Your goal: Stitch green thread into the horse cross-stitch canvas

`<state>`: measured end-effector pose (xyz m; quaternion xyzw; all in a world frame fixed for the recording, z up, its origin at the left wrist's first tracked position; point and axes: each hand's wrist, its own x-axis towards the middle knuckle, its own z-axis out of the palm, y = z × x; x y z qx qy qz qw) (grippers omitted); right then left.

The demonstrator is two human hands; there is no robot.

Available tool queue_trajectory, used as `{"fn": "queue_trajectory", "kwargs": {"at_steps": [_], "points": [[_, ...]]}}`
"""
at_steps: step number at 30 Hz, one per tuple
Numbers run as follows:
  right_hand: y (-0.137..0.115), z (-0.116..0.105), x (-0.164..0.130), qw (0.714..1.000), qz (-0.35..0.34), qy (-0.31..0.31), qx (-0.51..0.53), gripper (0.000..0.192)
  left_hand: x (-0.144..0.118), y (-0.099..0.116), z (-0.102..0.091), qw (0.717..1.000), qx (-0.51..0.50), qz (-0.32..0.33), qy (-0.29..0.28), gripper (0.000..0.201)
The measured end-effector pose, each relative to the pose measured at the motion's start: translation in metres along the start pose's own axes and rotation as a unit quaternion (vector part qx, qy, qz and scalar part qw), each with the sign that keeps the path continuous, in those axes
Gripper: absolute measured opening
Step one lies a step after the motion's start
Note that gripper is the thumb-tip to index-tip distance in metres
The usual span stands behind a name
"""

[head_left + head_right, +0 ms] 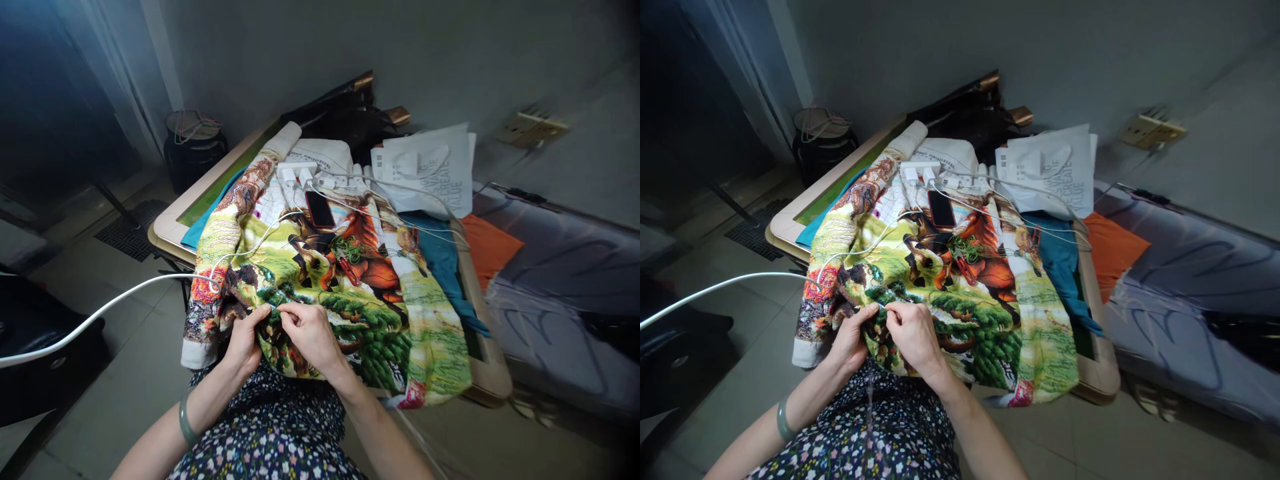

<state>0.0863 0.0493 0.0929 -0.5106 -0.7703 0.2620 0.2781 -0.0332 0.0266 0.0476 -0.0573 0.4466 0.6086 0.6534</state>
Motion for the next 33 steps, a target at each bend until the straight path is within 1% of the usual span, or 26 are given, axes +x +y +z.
{"fn": "queue_trajectory", "kwargs": {"at_steps": [5,8,11,14,19,22,28,33], "points": [[-0.001,0.002,0.000,1.000,-0.005,0.004,-0.028,0.024,0.000,0.000,-0.001,1.000,0.000,-0.001,-0.005,0.023],[-0.002,0.006,-0.002,0.999,0.019,0.011,-0.027,0.021,0.000,0.000,0.000,1.000,-0.002,0.002,-0.008,0.022],[-0.001,0.013,-0.007,0.997,0.060,0.021,0.034,0.018,0.000,0.000,0.001,1.000,-0.003,0.006,-0.006,0.025],[0.002,0.020,-0.011,0.990,0.086,0.036,0.103,0.014,0.001,0.000,0.002,1.000,0.007,0.010,-0.003,0.027],[0.006,0.026,-0.015,0.983,0.105,0.058,0.137,0.013,0.002,-0.001,0.002,1.000,0.018,0.012,0.012,0.025],[0.008,0.027,-0.016,0.985,0.096,0.060,0.132,0.015,0.004,-0.001,0.002,1.000,0.020,0.014,0.013,0.024],[0.010,0.030,-0.016,0.989,0.055,0.091,0.098,0.016,0.004,-0.001,0.003,0.999,0.033,0.014,0.017,0.023],[0.012,0.032,-0.016,0.988,0.054,0.102,0.107,0.016,0.003,-0.001,0.004,0.999,0.031,0.021,0.023,0.023]]}}
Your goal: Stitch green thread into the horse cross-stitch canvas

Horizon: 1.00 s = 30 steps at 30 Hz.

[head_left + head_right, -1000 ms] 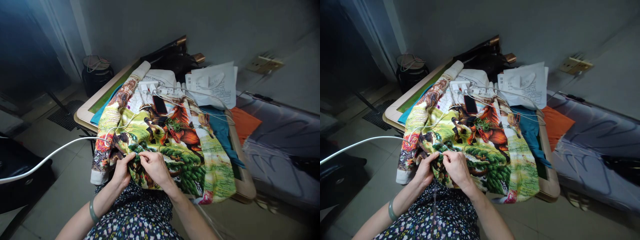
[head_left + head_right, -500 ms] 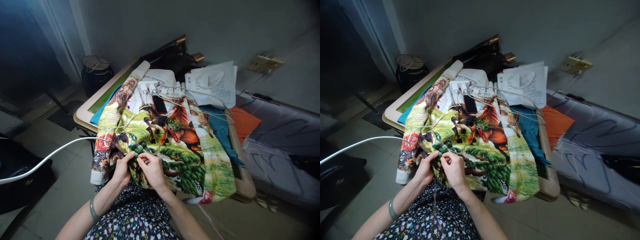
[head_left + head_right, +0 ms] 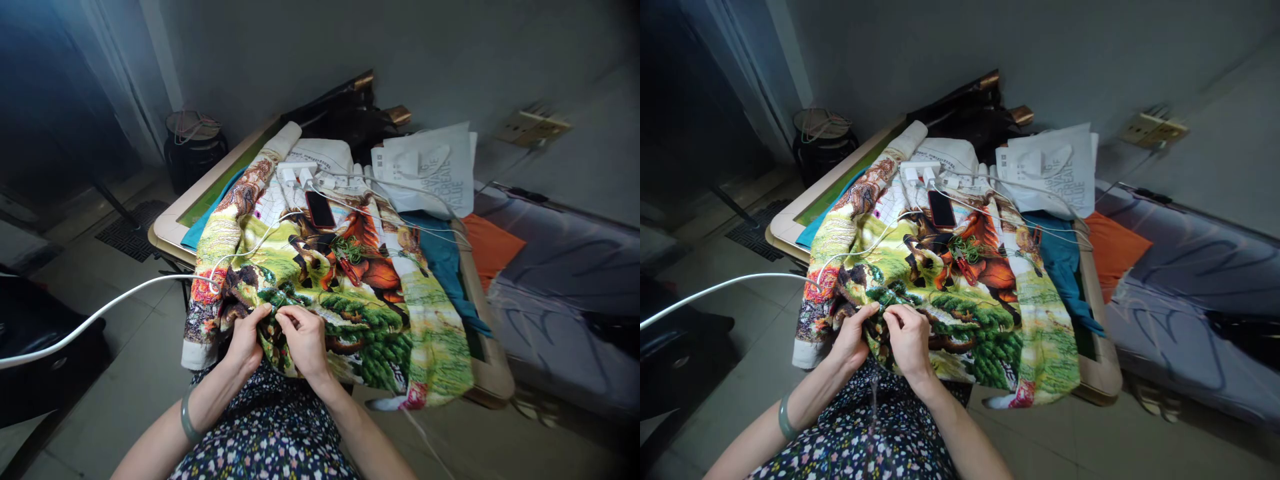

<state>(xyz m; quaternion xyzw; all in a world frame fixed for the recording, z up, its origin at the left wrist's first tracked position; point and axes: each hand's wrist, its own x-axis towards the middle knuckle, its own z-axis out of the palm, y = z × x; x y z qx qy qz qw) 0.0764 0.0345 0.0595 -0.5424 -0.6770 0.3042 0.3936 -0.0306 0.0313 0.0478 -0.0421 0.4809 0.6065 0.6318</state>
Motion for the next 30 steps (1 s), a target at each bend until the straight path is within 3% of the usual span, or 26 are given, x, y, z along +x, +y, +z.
{"fn": "queue_trajectory", "kwargs": {"at_steps": [18,24,30], "points": [[0.0045,0.0009,-0.0003,0.999,0.012,-0.008,0.030,0.017,-0.0013,0.0007,0.0017,1.000,-0.014,-0.015,0.002,0.018],[0.0021,0.0043,0.0018,0.991,0.089,-0.012,0.101,0.012,-0.0007,-0.0009,-0.0006,0.999,-0.029,-0.018,-0.009,0.020],[0.0009,0.0035,0.0026,0.998,0.041,-0.003,0.051,0.012,-0.0021,0.0001,0.0003,0.999,-0.041,-0.021,-0.013,0.023]]}}
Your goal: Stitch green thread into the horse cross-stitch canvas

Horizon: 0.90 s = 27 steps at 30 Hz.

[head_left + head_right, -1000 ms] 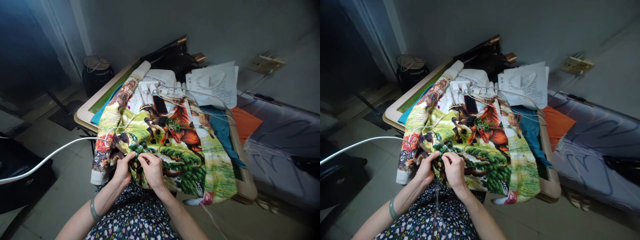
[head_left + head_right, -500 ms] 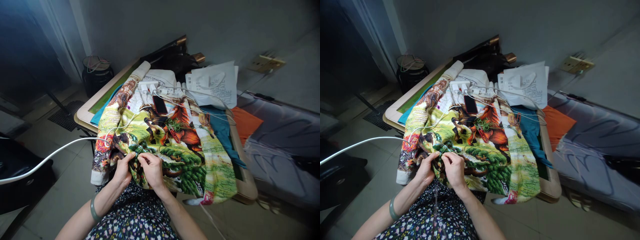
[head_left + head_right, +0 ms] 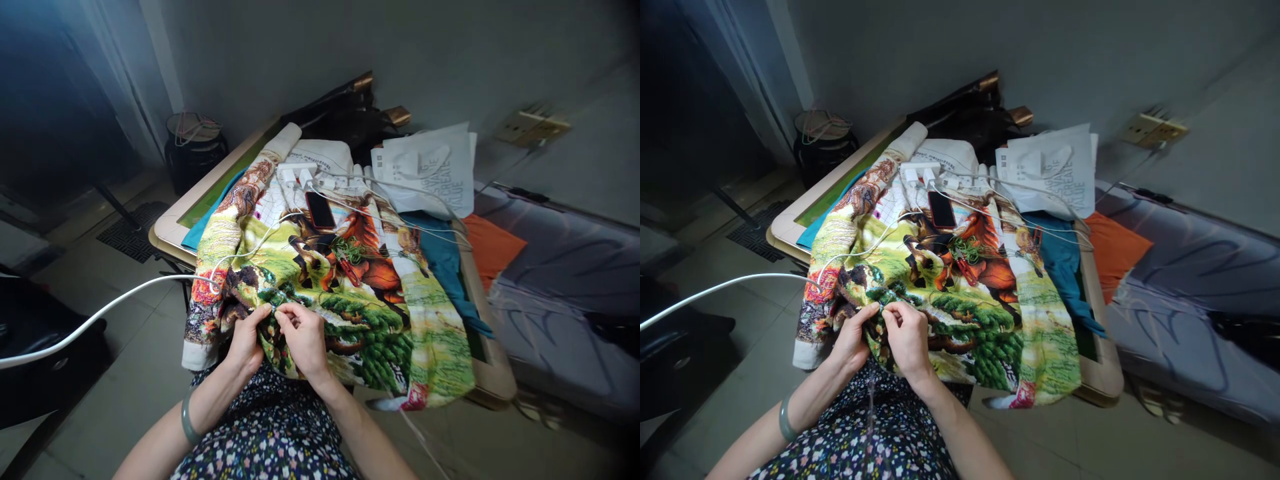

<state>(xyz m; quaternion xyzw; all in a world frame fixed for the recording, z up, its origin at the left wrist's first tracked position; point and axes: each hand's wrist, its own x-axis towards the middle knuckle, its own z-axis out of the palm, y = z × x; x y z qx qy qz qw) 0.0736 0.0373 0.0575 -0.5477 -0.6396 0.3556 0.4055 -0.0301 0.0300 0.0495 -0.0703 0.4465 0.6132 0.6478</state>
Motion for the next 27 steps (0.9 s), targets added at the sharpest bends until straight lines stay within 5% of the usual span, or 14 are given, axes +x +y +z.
{"fn": "queue_trajectory", "kwargs": {"at_steps": [10,27], "points": [[0.0037,-0.0010,-0.0070,0.996,-0.079,0.032,-0.009,0.019,0.0016,0.0012,0.0027,1.000,0.002,0.000,0.015,0.021],[0.0094,0.0006,-0.0054,0.997,-0.065,0.028,0.024,0.020,0.0004,0.0017,0.0047,1.000,0.007,0.000,0.020,0.019]]}}
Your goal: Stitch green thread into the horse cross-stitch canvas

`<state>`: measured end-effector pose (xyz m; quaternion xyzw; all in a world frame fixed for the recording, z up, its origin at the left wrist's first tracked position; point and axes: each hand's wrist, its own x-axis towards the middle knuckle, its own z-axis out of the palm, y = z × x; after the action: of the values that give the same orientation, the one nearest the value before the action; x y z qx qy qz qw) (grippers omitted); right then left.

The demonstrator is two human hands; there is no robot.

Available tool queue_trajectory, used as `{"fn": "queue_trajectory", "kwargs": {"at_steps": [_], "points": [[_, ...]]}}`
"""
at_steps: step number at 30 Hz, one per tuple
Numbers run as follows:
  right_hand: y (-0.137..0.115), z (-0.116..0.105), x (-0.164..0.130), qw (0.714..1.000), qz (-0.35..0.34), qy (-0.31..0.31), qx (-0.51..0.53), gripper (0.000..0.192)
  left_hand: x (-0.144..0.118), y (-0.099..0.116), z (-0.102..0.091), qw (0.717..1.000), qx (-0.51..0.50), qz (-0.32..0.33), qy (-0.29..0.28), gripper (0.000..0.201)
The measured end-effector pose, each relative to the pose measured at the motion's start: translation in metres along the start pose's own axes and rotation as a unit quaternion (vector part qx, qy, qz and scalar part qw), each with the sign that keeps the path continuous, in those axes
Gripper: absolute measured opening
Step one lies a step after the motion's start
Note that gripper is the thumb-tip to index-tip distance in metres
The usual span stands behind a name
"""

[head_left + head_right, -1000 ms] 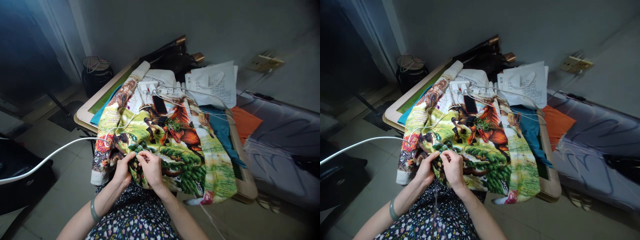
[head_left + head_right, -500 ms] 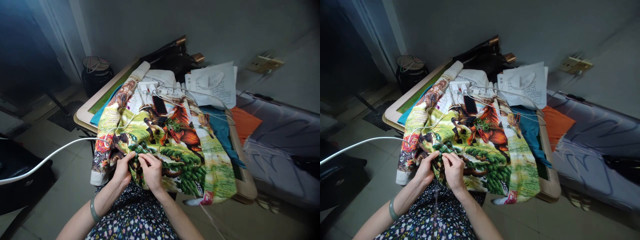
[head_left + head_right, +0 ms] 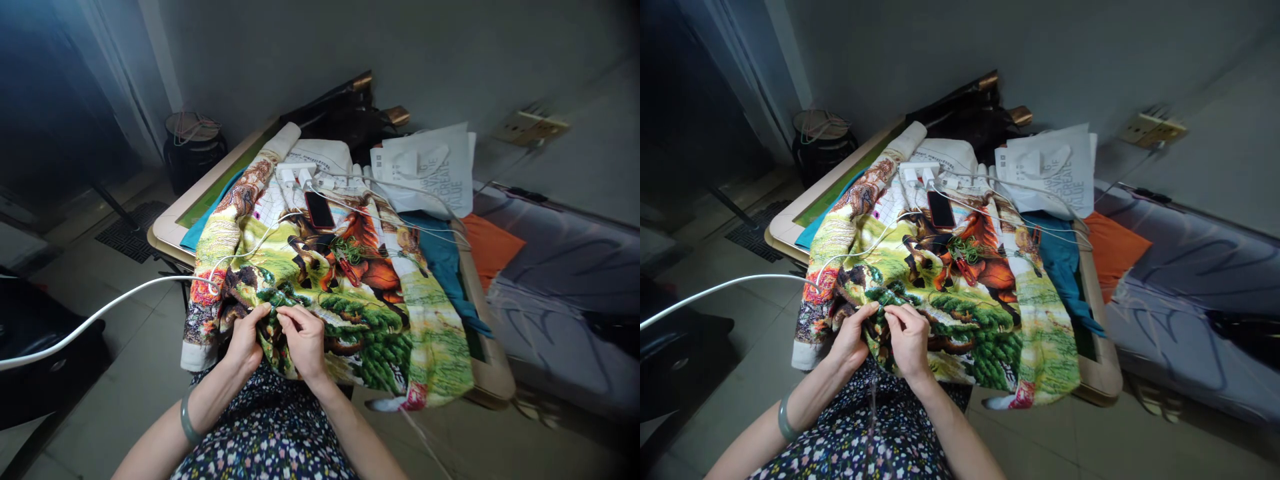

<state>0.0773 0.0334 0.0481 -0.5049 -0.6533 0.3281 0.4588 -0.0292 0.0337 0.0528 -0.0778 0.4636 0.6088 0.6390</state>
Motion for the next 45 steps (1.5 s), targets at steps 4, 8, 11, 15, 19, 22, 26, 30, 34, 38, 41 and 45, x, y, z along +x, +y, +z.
{"fn": "queue_trajectory", "kwargs": {"at_steps": [4,8,11,15,19,22,26,30,34,38,41,45], "points": [[0.002,0.001,0.000,1.000,0.015,0.002,0.005,0.018,0.000,-0.001,-0.001,1.000,-0.001,0.001,-0.004,0.020],[0.005,0.002,0.000,1.000,0.020,-0.003,0.009,0.018,0.001,-0.001,-0.001,1.000,0.004,-0.002,-0.006,0.020],[0.006,0.002,0.000,1.000,0.027,-0.001,0.013,0.017,0.001,-0.001,-0.002,1.000,0.000,-0.003,-0.008,0.018],[0.004,0.001,-0.001,0.999,0.030,-0.004,0.009,0.019,0.000,-0.001,-0.002,1.000,-0.006,-0.003,-0.007,0.020],[-0.001,0.001,-0.002,0.999,0.033,0.000,0.002,0.021,0.000,-0.001,-0.001,1.000,-0.003,0.004,-0.009,0.018],[-0.004,0.001,-0.002,0.999,0.034,0.005,-0.004,0.021,0.001,-0.001,-0.001,1.000,-0.001,0.004,-0.012,0.018],[-0.004,0.002,-0.002,0.999,0.036,0.008,-0.004,0.021,0.001,-0.001,-0.001,1.000,-0.005,-0.002,-0.010,0.019],[-0.002,0.003,-0.002,0.999,0.035,0.009,0.002,0.020,0.001,-0.001,-0.001,1.000,-0.006,-0.001,-0.009,0.020],[0.000,0.002,-0.002,0.999,0.035,0.005,0.006,0.019,0.002,-0.002,-0.002,1.000,-0.005,-0.003,-0.014,0.020],[0.004,0.004,-0.001,0.998,0.053,0.001,0.016,0.017,0.003,-0.002,-0.003,1.000,0.002,0.001,-0.018,0.020],[0.005,0.006,0.001,0.995,0.089,0.002,0.045,0.011,0.003,-0.002,-0.004,1.000,0.002,0.004,-0.018,0.020],[-0.006,0.003,0.010,0.998,0.041,-0.017,-0.041,0.013,0.002,-0.002,-0.005,1.000,-0.013,0.001,-0.026,0.022]]}}
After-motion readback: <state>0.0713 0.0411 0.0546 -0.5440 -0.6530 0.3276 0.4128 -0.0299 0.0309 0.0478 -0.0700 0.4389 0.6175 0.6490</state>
